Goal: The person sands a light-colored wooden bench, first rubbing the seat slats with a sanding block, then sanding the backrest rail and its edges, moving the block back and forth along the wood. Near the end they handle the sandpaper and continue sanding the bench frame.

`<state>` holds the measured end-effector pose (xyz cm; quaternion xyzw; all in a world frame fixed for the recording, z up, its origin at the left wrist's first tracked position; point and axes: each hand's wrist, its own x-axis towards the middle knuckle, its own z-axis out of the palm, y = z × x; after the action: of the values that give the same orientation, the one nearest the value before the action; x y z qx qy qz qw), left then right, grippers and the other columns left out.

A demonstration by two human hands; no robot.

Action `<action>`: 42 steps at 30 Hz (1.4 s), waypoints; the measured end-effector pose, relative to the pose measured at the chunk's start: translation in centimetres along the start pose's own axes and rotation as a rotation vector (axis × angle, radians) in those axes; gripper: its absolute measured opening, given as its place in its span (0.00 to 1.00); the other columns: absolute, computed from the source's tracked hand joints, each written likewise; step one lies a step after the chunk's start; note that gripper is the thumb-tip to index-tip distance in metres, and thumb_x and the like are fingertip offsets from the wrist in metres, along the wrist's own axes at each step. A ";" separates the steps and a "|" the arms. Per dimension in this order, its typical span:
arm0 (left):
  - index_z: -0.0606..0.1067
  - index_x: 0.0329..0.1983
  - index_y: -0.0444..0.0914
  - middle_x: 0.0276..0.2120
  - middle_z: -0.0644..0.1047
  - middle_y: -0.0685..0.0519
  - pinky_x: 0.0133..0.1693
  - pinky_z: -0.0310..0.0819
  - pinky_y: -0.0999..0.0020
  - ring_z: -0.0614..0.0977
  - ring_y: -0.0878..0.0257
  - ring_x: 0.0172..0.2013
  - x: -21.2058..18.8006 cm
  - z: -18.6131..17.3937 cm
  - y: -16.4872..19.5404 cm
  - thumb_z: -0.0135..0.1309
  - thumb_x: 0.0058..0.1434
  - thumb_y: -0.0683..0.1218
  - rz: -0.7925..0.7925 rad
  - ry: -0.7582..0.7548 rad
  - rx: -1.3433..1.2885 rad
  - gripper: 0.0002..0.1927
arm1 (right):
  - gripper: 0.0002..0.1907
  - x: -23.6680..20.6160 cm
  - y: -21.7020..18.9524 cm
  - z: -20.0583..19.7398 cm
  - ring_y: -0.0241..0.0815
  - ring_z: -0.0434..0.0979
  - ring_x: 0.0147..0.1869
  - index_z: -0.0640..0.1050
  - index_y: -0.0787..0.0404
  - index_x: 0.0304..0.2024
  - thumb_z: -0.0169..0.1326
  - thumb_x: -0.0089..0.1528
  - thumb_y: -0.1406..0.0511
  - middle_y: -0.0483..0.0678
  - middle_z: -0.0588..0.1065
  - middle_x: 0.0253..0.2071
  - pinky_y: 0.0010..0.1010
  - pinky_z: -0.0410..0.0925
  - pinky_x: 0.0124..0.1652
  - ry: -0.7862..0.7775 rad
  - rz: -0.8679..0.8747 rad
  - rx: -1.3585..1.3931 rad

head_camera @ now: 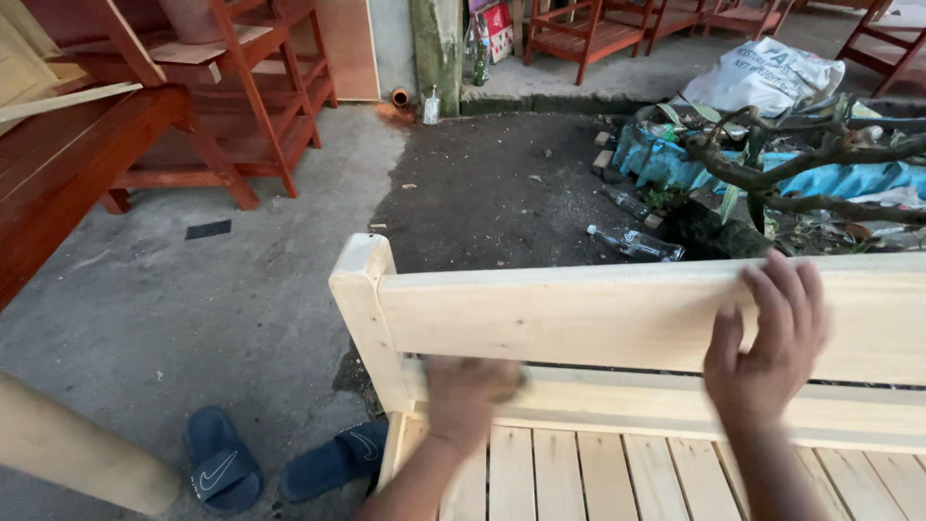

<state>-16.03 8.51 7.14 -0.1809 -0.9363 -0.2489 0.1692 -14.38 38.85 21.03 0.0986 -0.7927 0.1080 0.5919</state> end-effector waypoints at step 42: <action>0.76 0.48 0.39 0.40 0.79 0.49 0.53 0.64 0.52 0.77 0.52 0.45 9.8 -13.1 11.2 0.57 0.61 0.56 0.149 0.200 -0.006 0.19 | 0.22 -21.2 -9.7 11.9 0.59 0.61 0.71 0.77 0.52 0.52 0.48 0.55 0.71 0.52 0.73 0.61 0.54 0.50 0.70 -0.681 0.064 0.204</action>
<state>-16.88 13.18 26.41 -0.2249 -0.8979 -0.2551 0.2795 -16.57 26.74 -2.08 0.1626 -0.9324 0.1657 0.2770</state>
